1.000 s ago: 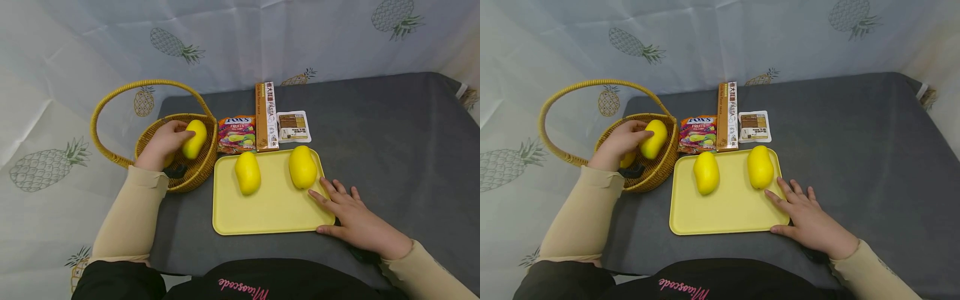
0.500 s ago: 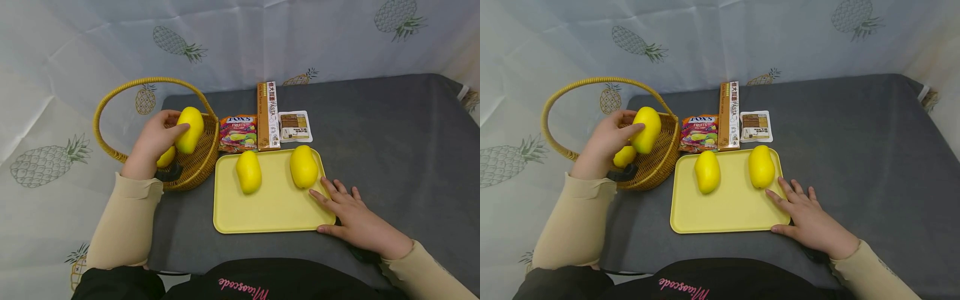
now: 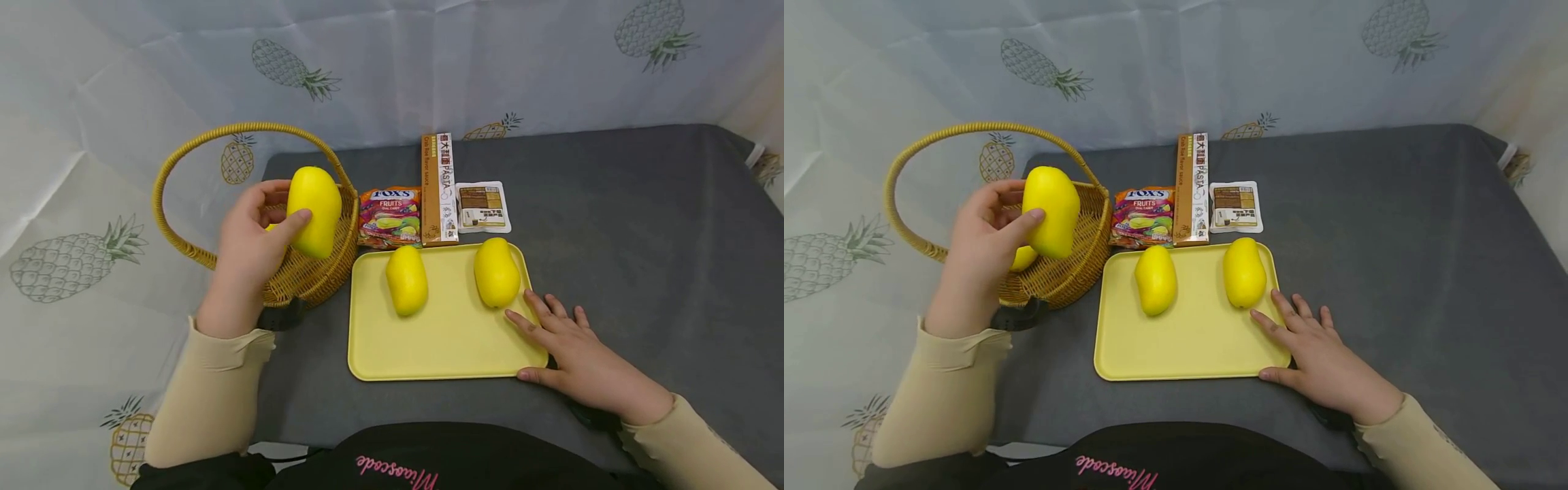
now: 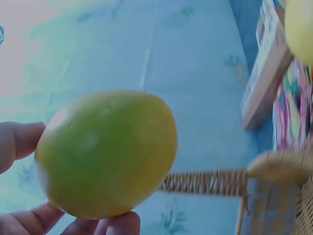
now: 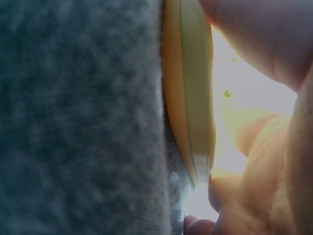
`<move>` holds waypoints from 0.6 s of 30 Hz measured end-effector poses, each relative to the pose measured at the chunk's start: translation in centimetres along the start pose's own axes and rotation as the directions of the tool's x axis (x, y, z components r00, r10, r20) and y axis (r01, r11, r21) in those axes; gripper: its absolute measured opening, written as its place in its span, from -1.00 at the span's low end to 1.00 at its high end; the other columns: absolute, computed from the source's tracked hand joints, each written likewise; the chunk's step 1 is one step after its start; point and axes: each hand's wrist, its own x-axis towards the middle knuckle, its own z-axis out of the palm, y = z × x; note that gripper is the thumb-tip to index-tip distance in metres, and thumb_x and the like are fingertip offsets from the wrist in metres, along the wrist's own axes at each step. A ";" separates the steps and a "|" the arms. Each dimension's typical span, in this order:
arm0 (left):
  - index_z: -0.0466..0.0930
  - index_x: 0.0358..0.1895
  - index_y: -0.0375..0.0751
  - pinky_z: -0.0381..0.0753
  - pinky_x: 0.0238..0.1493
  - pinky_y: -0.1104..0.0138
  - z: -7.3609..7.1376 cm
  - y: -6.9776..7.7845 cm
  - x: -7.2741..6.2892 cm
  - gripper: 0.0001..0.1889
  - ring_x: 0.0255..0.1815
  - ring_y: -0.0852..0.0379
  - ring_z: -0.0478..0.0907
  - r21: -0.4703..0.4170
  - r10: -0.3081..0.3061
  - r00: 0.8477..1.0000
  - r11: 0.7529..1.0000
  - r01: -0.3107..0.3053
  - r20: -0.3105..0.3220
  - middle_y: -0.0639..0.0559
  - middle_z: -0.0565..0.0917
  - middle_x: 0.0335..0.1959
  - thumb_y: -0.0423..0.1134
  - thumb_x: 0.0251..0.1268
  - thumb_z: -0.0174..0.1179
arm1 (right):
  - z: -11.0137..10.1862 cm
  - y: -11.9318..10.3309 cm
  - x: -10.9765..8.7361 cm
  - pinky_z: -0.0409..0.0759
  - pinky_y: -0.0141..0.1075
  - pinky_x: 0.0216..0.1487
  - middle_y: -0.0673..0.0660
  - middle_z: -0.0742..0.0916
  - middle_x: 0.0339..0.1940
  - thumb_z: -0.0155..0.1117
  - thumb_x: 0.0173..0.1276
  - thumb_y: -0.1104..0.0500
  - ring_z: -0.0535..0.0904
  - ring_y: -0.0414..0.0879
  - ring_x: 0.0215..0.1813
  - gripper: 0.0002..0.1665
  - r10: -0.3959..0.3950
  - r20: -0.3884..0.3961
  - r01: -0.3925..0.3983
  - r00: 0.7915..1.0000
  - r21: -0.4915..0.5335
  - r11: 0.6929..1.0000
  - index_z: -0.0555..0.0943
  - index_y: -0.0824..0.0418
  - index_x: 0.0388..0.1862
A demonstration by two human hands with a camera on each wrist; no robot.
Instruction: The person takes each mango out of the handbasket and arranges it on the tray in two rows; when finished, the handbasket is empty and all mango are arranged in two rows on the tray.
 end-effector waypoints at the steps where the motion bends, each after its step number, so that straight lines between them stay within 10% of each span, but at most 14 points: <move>1: 0.52 0.55 -0.05 0.69 0.08 0.38 0.2 0.0 -0.4 -0.41 0.15 0.10 0.62 -0.019 0.017 1.000 1.000 -0.017 -0.002 -0.02 0.62 0.37 -0.07 0.56 0.42 | 0.0 0.0 0.0 -0.32 0.66 0.60 0.28 0.00 0.90 0.53 0.40 -0.32 -0.13 0.60 0.79 0.13 0.002 0.002 -0.002 1.000 0.000 1.000 0.27 -0.08 0.82; 9: 0.50 0.51 -0.23 0.69 0.07 0.36 3.4 -0.9 -2.3 -0.44 0.12 -0.03 0.59 -0.197 0.076 0.997 0.978 -0.070 0.023 -0.07 0.57 0.35 -0.29 0.53 0.41 | -0.1 -0.1 -0.1 -0.34 0.64 0.61 0.28 -0.01 0.90 0.53 0.41 -0.31 -0.14 0.60 0.80 0.13 0.001 0.007 -0.001 1.000 0.005 1.000 0.26 -0.09 0.83; 18: 0.43 0.49 -0.34 0.71 0.08 0.34 7.2 -1.8 -3.7 -0.41 0.19 -0.16 0.61 -0.225 0.104 0.974 0.973 -0.058 0.199 -0.20 0.53 0.41 -0.45 0.45 0.38 | -0.2 -0.1 -0.2 -0.34 0.65 0.60 0.28 -0.01 0.90 0.53 0.41 -0.31 -0.14 0.60 0.80 0.12 -0.001 0.009 0.000 1.000 0.014 1.000 0.27 -0.10 0.82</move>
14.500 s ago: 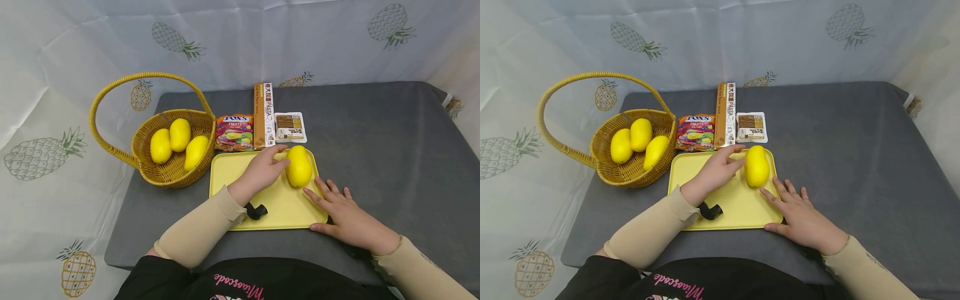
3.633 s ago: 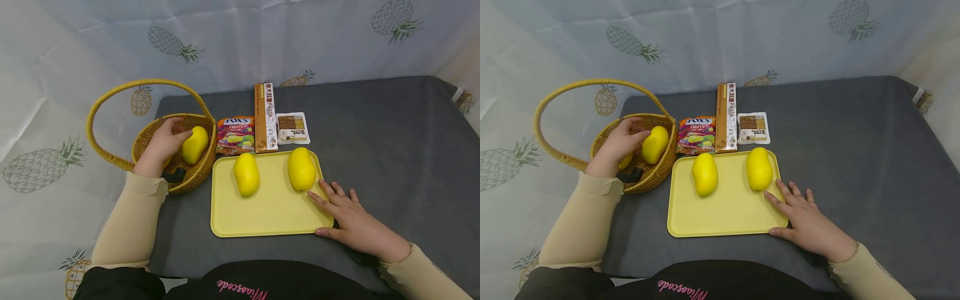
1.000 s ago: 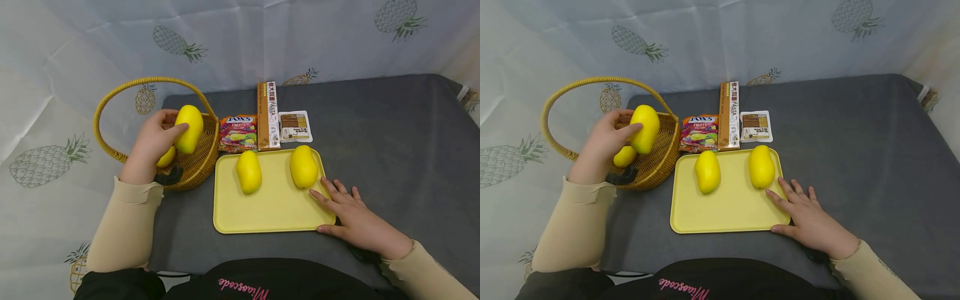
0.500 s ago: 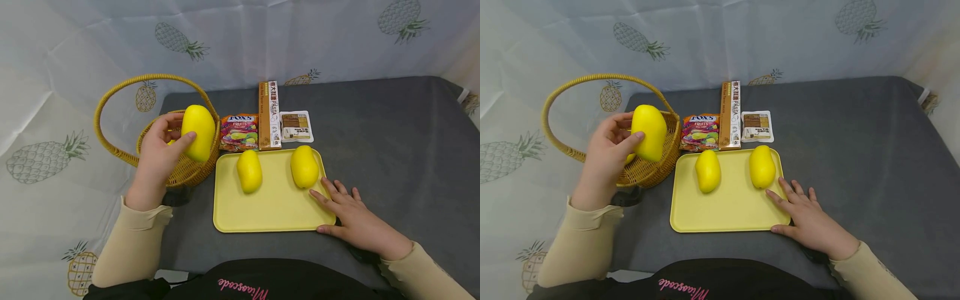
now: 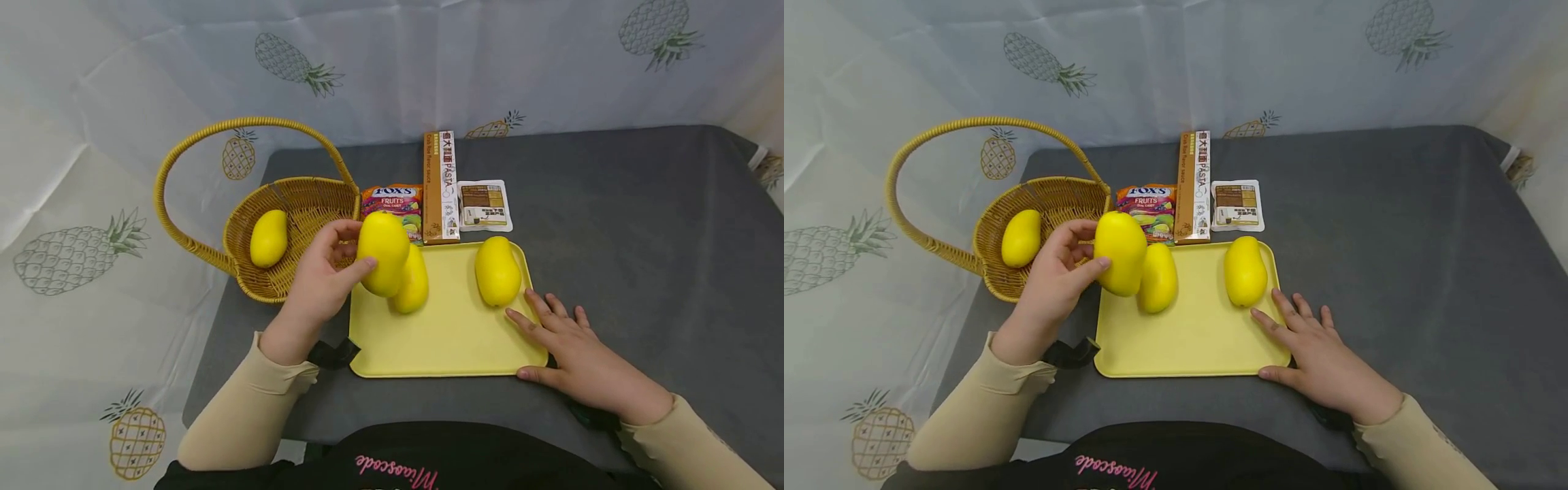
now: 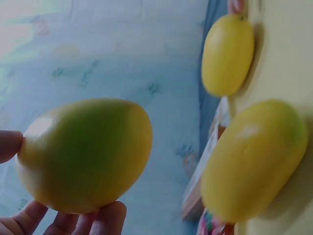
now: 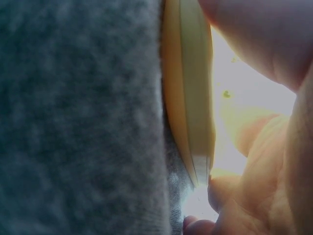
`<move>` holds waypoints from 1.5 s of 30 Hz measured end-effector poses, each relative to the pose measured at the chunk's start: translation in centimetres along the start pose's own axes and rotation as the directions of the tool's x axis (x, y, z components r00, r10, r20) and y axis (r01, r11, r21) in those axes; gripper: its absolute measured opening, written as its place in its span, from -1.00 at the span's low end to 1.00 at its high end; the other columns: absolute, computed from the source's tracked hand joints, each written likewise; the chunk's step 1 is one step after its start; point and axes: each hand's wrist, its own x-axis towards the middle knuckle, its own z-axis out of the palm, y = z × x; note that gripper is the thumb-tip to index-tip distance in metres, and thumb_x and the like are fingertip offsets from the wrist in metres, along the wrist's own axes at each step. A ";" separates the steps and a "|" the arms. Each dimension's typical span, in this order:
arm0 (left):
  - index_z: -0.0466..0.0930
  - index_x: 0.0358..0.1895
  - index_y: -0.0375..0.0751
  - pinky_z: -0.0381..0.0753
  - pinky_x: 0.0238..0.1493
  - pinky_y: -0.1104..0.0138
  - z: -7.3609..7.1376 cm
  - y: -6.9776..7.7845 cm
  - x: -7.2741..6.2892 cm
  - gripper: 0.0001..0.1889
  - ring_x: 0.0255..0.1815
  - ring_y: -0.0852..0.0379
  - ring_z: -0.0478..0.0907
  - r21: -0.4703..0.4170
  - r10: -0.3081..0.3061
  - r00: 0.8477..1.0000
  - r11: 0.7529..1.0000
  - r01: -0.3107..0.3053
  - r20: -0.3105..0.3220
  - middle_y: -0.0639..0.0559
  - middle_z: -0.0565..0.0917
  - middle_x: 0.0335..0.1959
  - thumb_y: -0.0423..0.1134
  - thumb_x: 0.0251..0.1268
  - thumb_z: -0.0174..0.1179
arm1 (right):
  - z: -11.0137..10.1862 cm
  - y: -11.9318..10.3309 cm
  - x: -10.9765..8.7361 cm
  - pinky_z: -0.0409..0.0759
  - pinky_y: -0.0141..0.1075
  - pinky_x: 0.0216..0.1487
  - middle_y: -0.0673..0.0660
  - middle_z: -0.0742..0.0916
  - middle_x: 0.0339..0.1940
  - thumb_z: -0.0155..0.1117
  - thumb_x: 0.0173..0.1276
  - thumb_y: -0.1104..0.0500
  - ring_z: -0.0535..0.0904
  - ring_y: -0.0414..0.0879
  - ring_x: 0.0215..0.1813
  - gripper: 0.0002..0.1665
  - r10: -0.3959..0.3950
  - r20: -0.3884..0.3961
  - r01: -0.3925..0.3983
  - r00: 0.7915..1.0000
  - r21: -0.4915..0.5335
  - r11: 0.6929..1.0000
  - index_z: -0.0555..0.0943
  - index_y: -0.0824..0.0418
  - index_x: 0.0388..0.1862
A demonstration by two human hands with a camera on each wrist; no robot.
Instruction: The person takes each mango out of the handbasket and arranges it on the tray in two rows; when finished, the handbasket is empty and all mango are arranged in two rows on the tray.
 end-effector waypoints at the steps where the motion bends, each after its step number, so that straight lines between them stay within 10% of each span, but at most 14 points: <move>1: 0.44 0.49 -0.32 0.71 0.09 0.31 0.4 -0.1 -0.1 -0.40 0.20 -0.17 0.62 0.003 -0.008 1.000 1.000 0.008 0.015 -0.20 0.54 0.41 -0.44 0.45 0.39 | 0.0 0.0 0.0 -0.35 0.65 0.60 0.28 -0.01 0.90 0.52 0.41 -0.31 -0.14 0.60 0.79 0.12 -0.002 -0.001 0.002 1.000 0.001 1.000 0.27 -0.10 0.82; 25: 0.57 0.43 -0.08 0.74 -0.06 0.19 5.6 -2.2 -2.2 -0.49 0.09 -0.01 0.72 0.092 -0.239 0.951 0.970 0.225 0.195 -0.03 0.64 0.36 -0.18 0.50 0.47 | -0.4 -0.1 0.0 -0.39 0.64 0.61 0.28 -0.04 0.90 0.54 0.41 -0.30 -0.21 0.59 0.81 0.15 0.007 0.018 -0.007 1.000 0.005 1.000 0.21 -0.15 0.85; 45: 0.55 0.40 -0.17 0.76 0.02 0.20 8.0 -3.5 -3.6 -0.50 0.07 0.02 0.66 0.162 -0.263 0.933 0.960 0.228 0.246 -0.07 0.66 0.30 -0.15 0.53 0.45 | -0.4 -0.2 0.3 -0.38 0.64 0.61 0.34 -0.03 0.89 0.52 0.43 -0.29 -0.21 0.59 0.81 0.15 0.009 0.026 -0.009 1.000 -0.016 1.000 0.21 -0.08 0.85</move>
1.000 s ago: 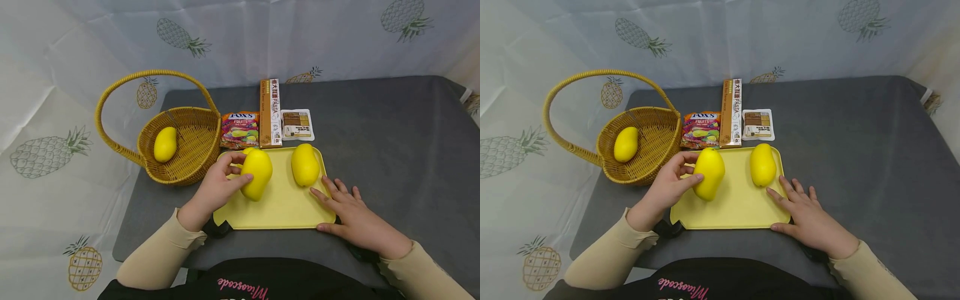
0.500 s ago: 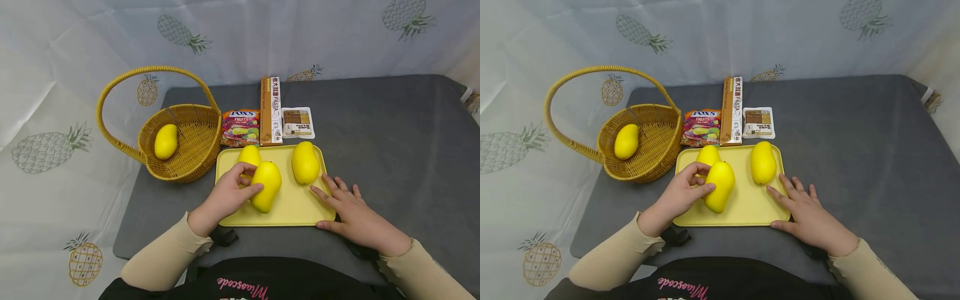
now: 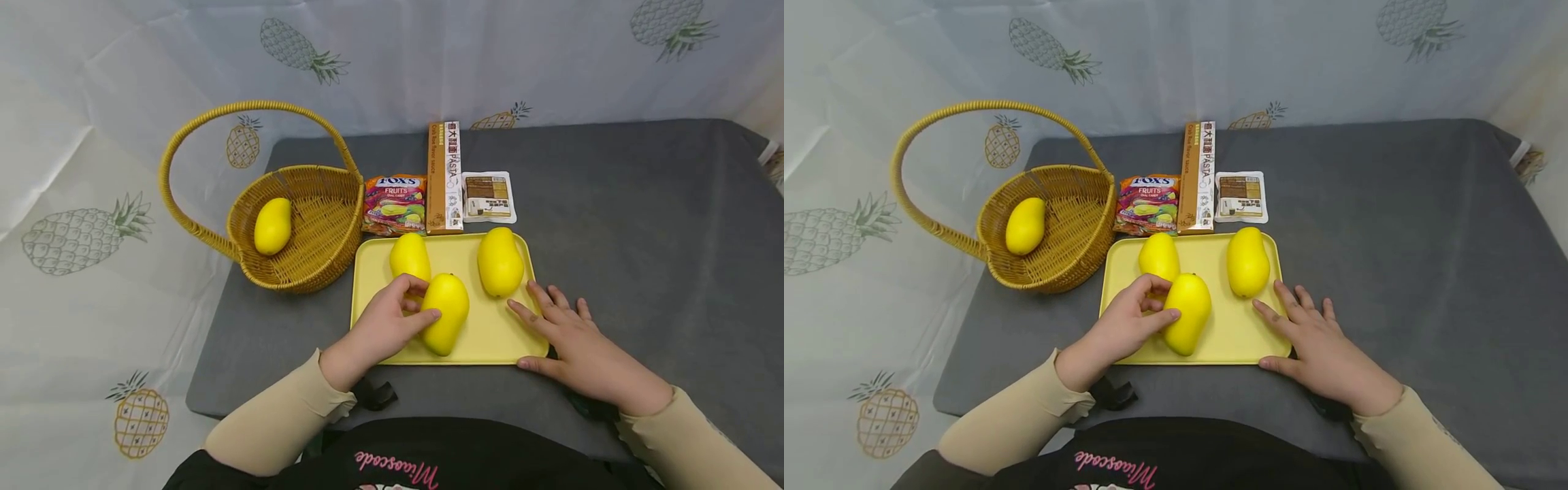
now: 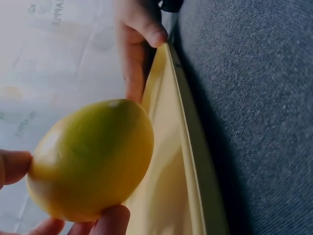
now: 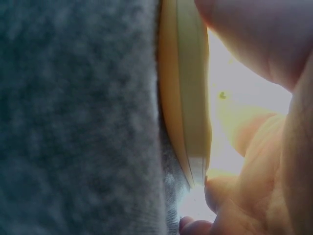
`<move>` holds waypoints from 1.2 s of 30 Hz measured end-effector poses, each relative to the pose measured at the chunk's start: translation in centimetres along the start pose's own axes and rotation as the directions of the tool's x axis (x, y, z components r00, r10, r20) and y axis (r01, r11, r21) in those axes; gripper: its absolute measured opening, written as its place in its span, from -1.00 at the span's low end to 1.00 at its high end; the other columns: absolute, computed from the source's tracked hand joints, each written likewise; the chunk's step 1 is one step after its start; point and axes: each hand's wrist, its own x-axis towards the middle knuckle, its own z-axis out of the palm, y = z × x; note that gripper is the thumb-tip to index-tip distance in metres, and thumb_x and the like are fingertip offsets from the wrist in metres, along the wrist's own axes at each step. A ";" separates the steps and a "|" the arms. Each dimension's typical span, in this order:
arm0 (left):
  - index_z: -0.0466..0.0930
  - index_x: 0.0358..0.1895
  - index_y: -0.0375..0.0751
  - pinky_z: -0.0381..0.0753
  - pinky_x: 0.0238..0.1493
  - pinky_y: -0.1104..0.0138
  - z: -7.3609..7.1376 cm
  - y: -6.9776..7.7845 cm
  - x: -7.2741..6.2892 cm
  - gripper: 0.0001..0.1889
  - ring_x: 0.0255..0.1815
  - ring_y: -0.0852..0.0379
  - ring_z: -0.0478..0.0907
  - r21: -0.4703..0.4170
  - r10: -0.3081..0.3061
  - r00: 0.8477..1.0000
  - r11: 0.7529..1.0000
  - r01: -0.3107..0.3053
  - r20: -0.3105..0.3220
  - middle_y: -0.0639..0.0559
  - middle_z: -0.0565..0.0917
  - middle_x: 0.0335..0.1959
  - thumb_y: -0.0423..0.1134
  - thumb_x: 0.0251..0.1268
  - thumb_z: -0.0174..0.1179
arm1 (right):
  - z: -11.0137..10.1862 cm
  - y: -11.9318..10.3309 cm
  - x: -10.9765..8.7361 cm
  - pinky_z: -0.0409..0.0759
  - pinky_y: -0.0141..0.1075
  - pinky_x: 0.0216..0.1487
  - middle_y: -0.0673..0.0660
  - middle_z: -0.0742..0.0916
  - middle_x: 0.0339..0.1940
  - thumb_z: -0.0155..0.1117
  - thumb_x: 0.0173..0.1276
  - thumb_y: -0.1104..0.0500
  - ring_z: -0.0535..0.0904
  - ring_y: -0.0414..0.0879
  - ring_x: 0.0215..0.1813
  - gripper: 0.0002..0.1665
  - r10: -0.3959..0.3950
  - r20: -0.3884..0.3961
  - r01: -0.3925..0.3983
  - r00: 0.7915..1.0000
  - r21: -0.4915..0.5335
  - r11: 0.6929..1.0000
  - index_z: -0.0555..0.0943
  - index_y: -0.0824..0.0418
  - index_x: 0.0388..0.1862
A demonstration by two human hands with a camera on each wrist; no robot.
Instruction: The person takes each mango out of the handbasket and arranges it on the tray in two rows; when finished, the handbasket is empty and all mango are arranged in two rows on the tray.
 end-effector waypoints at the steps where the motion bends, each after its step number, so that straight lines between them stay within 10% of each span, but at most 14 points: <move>1: 0.55 0.40 -0.17 0.76 0.03 0.20 0.0 0.0 -0.1 -0.50 0.07 0.02 0.66 0.005 0.000 1.000 1.000 0.000 0.001 -0.07 0.66 0.30 -0.15 0.53 0.45 | 0.0 0.0 0.0 -0.38 0.64 0.61 0.35 -0.03 0.89 0.52 0.43 -0.29 -0.21 0.58 0.81 0.14 0.000 0.000 0.000 1.000 -0.001 1.000 0.21 -0.08 0.85; 26: 0.57 0.34 -0.16 0.72 -0.07 0.22 0.8 -0.5 -0.2 -0.52 -0.06 0.13 0.72 0.132 -0.009 1.000 0.991 0.009 0.005 -0.03 0.77 0.07 -0.02 0.55 0.44 | -0.2 0.0 0.2 -0.35 0.66 0.59 0.36 -0.02 0.89 0.52 0.41 -0.32 -0.19 0.61 0.80 0.17 0.001 0.000 -0.001 1.000 -0.016 1.000 0.22 -0.07 0.85; 36: 0.65 0.19 -0.11 0.63 -0.16 0.24 0.9 -0.8 -0.5 -0.61 -0.26 0.13 0.66 0.338 0.029 0.999 0.941 -0.017 -0.029 0.07 0.72 -0.18 0.07 0.57 0.38 | 0.0 0.2 0.1 -0.36 0.65 0.61 0.36 -0.02 0.89 0.52 0.41 -0.32 -0.20 0.61 0.80 0.16 -0.008 -0.006 0.008 1.000 -0.007 1.000 0.23 -0.06 0.84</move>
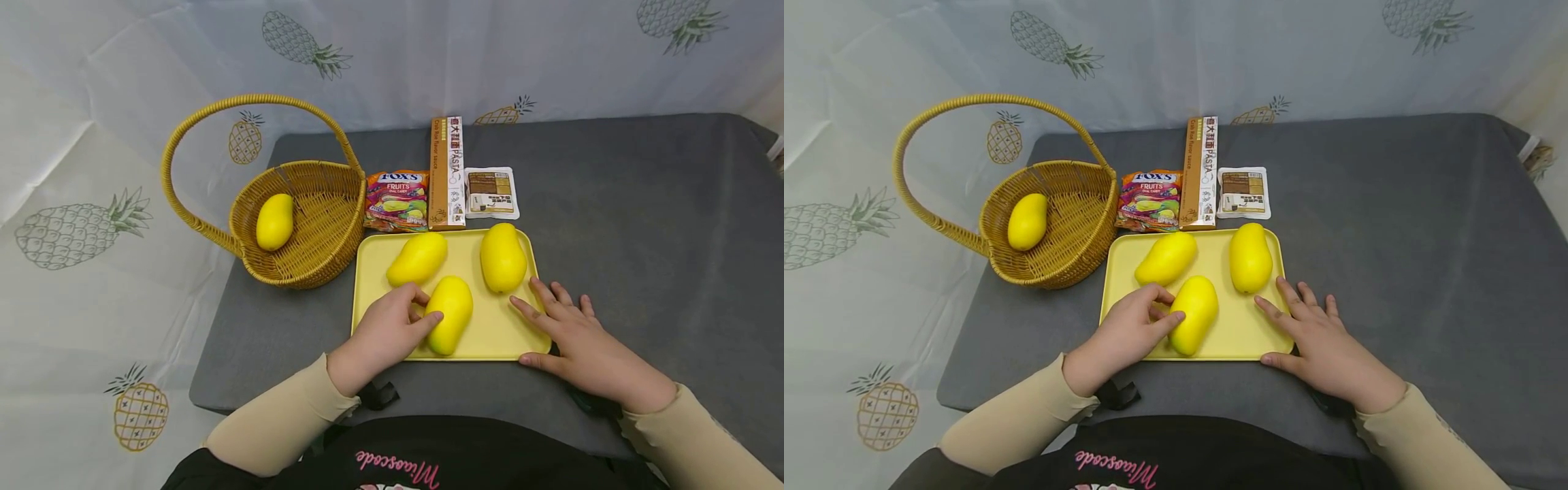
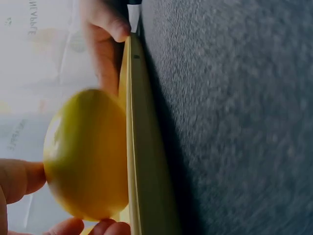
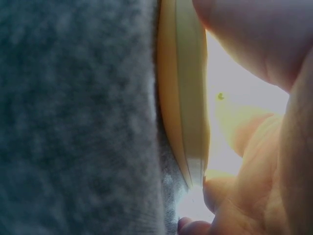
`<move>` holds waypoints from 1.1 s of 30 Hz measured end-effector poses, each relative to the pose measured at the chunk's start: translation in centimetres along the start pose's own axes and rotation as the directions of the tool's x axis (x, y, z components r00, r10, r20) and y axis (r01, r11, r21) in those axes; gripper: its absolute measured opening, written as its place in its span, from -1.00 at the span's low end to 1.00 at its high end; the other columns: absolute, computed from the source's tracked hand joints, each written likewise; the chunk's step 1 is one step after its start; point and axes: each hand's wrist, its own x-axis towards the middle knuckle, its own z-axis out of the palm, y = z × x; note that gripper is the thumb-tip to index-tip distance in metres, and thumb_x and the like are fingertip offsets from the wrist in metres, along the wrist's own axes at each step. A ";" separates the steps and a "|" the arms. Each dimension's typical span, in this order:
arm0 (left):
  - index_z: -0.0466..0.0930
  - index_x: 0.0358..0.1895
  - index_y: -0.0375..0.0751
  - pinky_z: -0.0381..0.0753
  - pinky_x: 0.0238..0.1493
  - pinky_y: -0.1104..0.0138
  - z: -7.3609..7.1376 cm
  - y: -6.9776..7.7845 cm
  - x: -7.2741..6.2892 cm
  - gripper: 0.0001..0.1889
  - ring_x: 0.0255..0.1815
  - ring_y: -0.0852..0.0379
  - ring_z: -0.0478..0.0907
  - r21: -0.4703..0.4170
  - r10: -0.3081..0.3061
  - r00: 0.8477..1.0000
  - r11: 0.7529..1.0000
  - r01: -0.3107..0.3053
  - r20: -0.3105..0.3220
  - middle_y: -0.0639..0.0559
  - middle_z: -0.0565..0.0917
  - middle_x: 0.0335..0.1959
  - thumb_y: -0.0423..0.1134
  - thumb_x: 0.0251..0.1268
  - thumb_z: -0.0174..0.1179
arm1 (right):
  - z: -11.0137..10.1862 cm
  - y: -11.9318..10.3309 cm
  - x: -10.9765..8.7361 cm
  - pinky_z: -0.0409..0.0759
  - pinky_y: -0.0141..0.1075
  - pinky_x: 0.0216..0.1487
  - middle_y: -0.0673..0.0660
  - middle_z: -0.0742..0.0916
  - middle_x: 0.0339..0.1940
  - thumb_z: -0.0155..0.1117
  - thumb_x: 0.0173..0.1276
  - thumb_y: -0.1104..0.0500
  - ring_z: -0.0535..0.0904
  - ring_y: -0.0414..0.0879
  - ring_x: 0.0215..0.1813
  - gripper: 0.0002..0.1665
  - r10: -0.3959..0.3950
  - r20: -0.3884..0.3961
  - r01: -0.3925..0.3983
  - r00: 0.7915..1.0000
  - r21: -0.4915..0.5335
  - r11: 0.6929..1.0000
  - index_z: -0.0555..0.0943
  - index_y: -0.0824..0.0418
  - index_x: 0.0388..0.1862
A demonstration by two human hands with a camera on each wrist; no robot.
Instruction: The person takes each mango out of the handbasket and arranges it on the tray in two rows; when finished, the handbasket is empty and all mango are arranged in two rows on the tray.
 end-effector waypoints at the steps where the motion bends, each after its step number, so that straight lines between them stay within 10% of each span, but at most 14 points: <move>1: 0.65 0.16 -0.10 0.60 -0.22 0.26 0.0 0.0 0.0 -0.62 -0.33 0.13 0.62 0.017 0.005 1.000 1.000 -0.005 -0.003 0.08 0.69 -0.24 0.07 0.56 0.38 | 0.0 0.0 0.0 -0.36 0.65 0.60 0.36 -0.02 0.88 0.52 0.41 -0.32 -0.20 0.61 0.80 0.16 0.000 0.000 0.000 1.000 0.000 1.000 0.23 -0.06 0.84; 20: 0.61 0.01 -0.05 0.51 -0.34 0.26 -0.6 -0.1 0.1 -0.66 -0.47 0.13 0.50 0.090 0.023 1.000 0.996 -0.023 -0.004 0.08 0.58 -0.40 0.11 0.54 0.38 | 0.0 -0.1 0.1 -0.34 0.64 0.61 0.37 -0.01 0.88 0.52 0.41 -0.32 -0.18 0.61 0.80 0.17 0.008 0.001 -0.008 1.000 -0.003 1.000 0.22 -0.05 0.84; 33: 0.63 0.05 -0.07 0.57 -0.33 0.22 -3.9 0.7 0.0 -0.67 -0.42 0.09 0.57 0.078 -0.020 0.998 0.997 0.025 -0.067 0.07 0.66 -0.32 0.08 0.56 0.39 | 0.0 -0.1 0.1 -0.35 0.64 0.61 0.36 -0.01 0.88 0.53 0.40 -0.31 -0.18 0.60 0.80 0.16 0.009 0.001 -0.009 1.000 0.003 1.000 0.23 -0.06 0.84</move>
